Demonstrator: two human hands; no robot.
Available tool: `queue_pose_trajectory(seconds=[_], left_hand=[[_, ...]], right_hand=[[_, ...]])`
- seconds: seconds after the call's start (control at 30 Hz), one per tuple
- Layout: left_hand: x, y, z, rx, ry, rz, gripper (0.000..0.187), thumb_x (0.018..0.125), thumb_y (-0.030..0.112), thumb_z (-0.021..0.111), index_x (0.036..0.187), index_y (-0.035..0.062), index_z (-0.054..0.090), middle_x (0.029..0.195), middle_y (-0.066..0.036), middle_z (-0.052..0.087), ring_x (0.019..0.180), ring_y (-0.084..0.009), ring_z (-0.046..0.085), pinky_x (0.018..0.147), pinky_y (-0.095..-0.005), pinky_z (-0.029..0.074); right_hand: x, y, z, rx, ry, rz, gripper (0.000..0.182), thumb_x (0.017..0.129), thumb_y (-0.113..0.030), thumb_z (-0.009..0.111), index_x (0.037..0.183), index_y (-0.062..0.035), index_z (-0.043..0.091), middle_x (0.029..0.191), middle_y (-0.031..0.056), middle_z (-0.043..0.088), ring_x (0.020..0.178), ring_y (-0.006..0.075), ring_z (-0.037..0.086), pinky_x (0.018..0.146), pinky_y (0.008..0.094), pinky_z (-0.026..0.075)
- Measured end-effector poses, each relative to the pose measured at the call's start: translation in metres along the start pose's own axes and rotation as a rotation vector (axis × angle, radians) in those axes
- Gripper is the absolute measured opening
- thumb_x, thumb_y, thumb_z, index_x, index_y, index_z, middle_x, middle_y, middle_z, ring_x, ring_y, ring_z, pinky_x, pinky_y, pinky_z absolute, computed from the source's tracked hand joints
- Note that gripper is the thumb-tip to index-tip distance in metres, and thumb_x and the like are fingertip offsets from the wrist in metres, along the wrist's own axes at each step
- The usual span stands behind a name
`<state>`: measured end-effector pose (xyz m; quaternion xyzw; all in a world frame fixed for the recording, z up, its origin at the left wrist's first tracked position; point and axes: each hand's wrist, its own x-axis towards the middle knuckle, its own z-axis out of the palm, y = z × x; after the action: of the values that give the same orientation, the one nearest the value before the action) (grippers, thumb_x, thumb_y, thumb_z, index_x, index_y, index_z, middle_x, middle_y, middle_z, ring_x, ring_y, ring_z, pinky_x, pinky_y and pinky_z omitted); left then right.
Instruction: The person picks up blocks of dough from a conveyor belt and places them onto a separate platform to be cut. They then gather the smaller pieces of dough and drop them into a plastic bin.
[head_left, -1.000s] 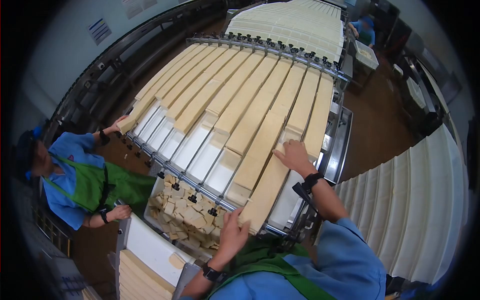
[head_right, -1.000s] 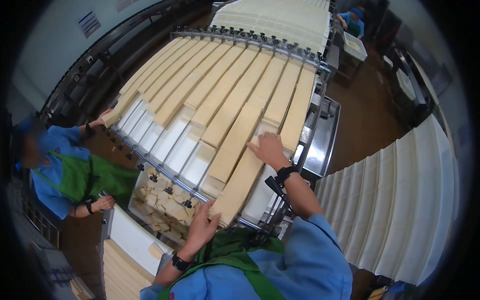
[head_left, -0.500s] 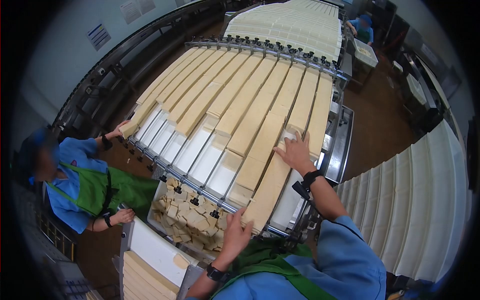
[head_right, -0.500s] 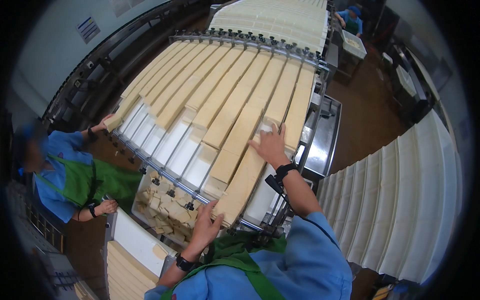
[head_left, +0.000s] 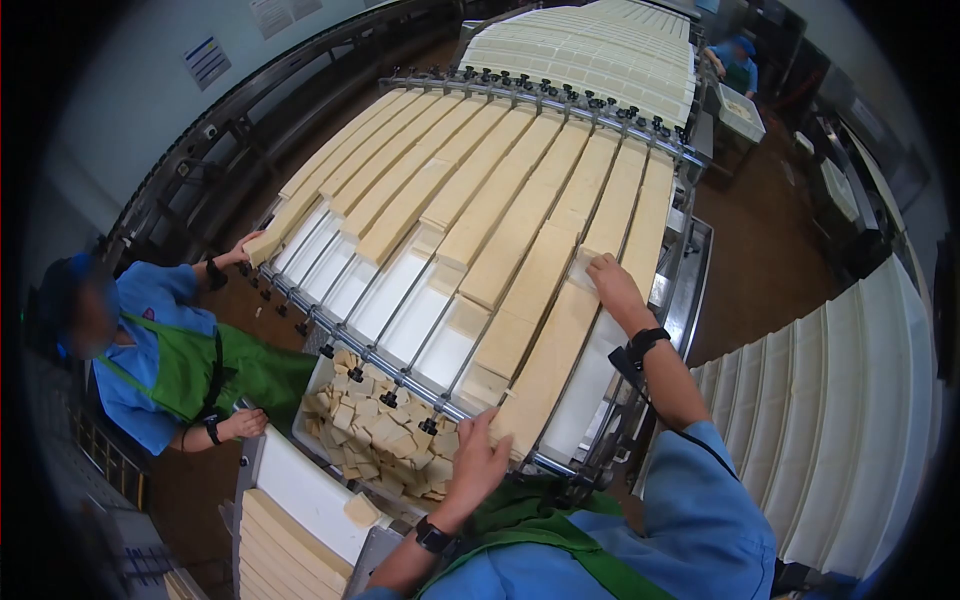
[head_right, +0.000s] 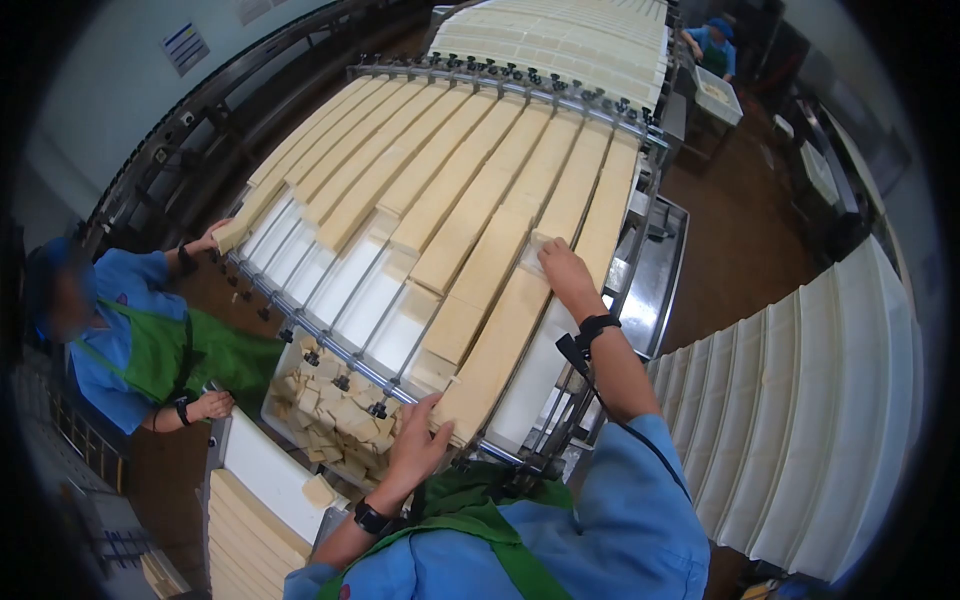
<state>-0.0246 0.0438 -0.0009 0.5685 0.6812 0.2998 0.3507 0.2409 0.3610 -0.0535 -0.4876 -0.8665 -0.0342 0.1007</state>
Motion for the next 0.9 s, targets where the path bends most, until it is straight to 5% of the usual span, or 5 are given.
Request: queue_pose_trajectory(seconds=[0.2,0.4,0.6,0.77,0.9], left_hand=[[0.014,0.005,0.009,-0.022,-0.029,-0.032,0.056,0.094,0.019,0.069,0.144,0.0067,0.049,0.123,-0.022,0.052,0.112,-0.0416,0.058,0.097,-0.0444,0.049],[0.031,0.000,0.028,-0.044,-0.020,-0.025,0.057,0.094,0.015,0.067,0.146,0.0050,0.046,0.124,-0.023,0.049,0.112,-0.0437,0.058,0.095,-0.0469,0.051],[0.049,-0.002,0.056,-0.136,0.078,0.059,0.067,0.091,0.001,0.063,0.153,0.0031,0.036,0.134,-0.025,0.039,0.118,-0.0460,0.055,0.101,-0.0486,0.049],[0.044,-0.006,0.051,-0.180,0.043,0.064,0.075,0.088,-0.010,0.056,0.157,0.0024,0.029,0.138,-0.025,0.036,0.131,-0.0433,0.045,0.115,-0.0424,0.038],[0.051,-0.008,0.050,-0.199,-0.026,0.128,0.088,0.081,-0.016,0.048,0.162,0.0055,0.022,0.140,-0.026,0.035,0.134,-0.0455,0.042,0.117,-0.0454,0.036]], right_hand=[[0.001,0.022,0.003,0.147,0.186,-0.313,0.008,0.085,-0.005,0.061,0.087,-0.0038,0.069,0.102,0.0117,0.062,0.111,0.0297,0.060,0.095,0.0393,0.054],[-0.011,0.011,-0.019,0.047,0.139,-0.113,0.014,0.083,-0.003,0.061,0.089,-0.0040,0.074,0.103,0.0118,0.067,0.111,0.0279,0.060,0.097,0.0412,0.045],[-0.035,-0.030,-0.037,0.100,0.476,0.139,0.020,0.080,-0.001,0.067,0.097,-0.0055,0.075,0.112,0.0114,0.068,0.115,0.0293,0.059,0.100,0.0472,0.039],[-0.089,-0.081,-0.042,0.336,0.427,0.041,0.031,0.081,-0.005,0.072,0.112,-0.0064,0.072,0.121,0.0128,0.065,0.121,0.0337,0.057,0.105,0.0510,0.037],[-0.132,-0.155,-0.046,0.490,0.119,0.031,0.054,0.090,-0.022,0.072,0.141,-0.0094,0.058,0.146,0.0196,0.051,0.144,0.0378,0.040,0.119,0.0602,0.025]])
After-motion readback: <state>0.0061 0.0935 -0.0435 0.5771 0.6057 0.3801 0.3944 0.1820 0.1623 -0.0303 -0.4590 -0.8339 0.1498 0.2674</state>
